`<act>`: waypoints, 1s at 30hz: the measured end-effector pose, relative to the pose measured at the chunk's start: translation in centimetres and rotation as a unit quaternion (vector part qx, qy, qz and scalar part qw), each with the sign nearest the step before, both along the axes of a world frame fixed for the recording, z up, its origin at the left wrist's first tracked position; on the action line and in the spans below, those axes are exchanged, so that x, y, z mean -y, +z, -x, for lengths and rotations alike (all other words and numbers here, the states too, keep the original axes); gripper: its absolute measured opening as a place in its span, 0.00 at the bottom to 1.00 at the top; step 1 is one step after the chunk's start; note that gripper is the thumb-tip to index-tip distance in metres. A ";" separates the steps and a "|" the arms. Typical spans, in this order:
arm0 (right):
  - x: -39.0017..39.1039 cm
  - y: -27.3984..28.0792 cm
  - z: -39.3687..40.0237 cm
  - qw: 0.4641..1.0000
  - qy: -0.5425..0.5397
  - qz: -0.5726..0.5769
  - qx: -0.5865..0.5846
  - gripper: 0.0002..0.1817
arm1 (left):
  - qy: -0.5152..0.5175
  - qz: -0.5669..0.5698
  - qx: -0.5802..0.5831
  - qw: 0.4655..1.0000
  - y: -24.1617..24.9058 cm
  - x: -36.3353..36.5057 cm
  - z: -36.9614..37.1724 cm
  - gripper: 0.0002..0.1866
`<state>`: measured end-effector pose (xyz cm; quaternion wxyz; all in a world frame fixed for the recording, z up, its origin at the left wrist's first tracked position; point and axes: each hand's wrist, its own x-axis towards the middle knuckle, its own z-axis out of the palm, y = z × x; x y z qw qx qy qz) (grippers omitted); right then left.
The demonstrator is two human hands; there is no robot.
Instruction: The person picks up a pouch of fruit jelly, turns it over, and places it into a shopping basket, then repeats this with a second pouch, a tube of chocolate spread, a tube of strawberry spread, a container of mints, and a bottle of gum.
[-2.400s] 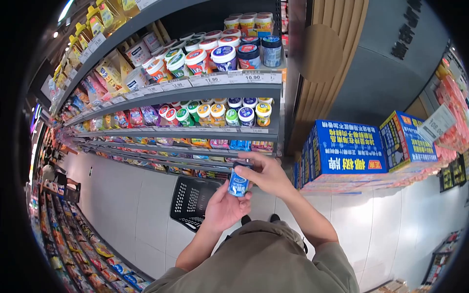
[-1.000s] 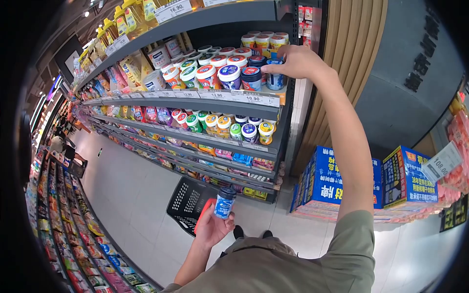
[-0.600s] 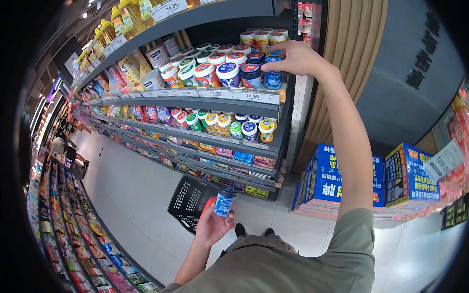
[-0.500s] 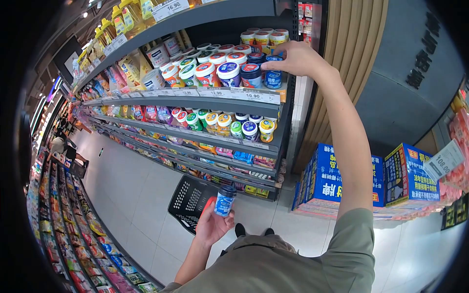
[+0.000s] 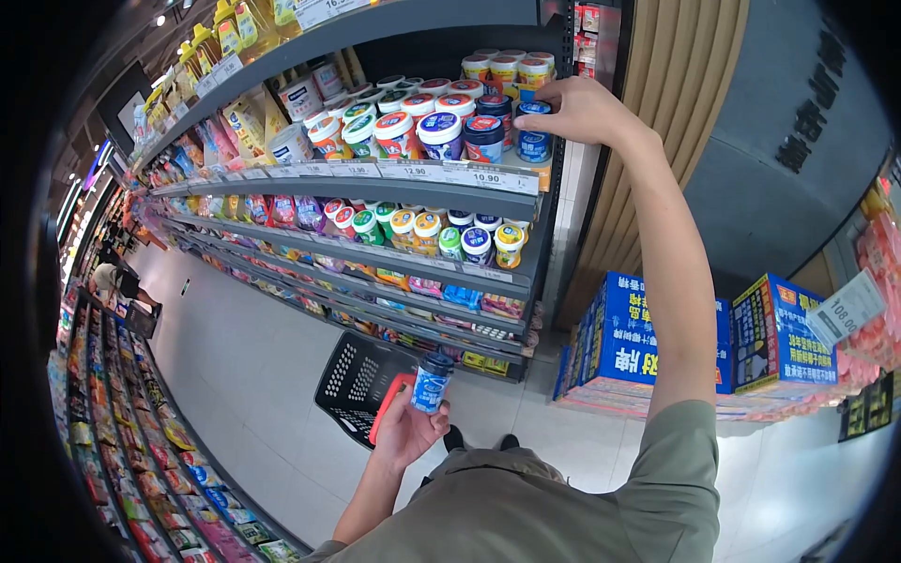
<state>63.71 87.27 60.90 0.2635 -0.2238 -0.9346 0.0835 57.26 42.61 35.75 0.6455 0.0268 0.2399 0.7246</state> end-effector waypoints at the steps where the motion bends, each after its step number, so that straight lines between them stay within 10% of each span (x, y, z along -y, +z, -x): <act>1: -0.2 -0.1 -0.1 1.000 0.001 0.000 0.002 0.45 | 0.001 -0.001 -0.001 1.000 -0.1 0.0 0.0 0.25; 5: 2.5 1.5 -1.5 0.999 -0.035 0.000 -0.011 0.38 | 0.005 0.000 0.027 1.000 -0.1 0.0 0.1 0.23; 9: 10.8 -0.2 -5.2 0.948 0.083 0.151 -0.267 0.20 | 0.012 -0.040 0.005 0.999 0.8 -0.4 0.4 0.28; 18: 25.5 -17.9 -5.3 0.783 0.182 0.569 -0.171 0.20 | -0.030 -0.069 0.016 0.997 2.5 -1.6 -0.8 0.35; 30: 27.5 -21.1 -1.8 0.760 0.221 0.605 -0.088 0.21 | 0.011 -0.026 -0.014 0.999 0.4 2.5 0.6 0.32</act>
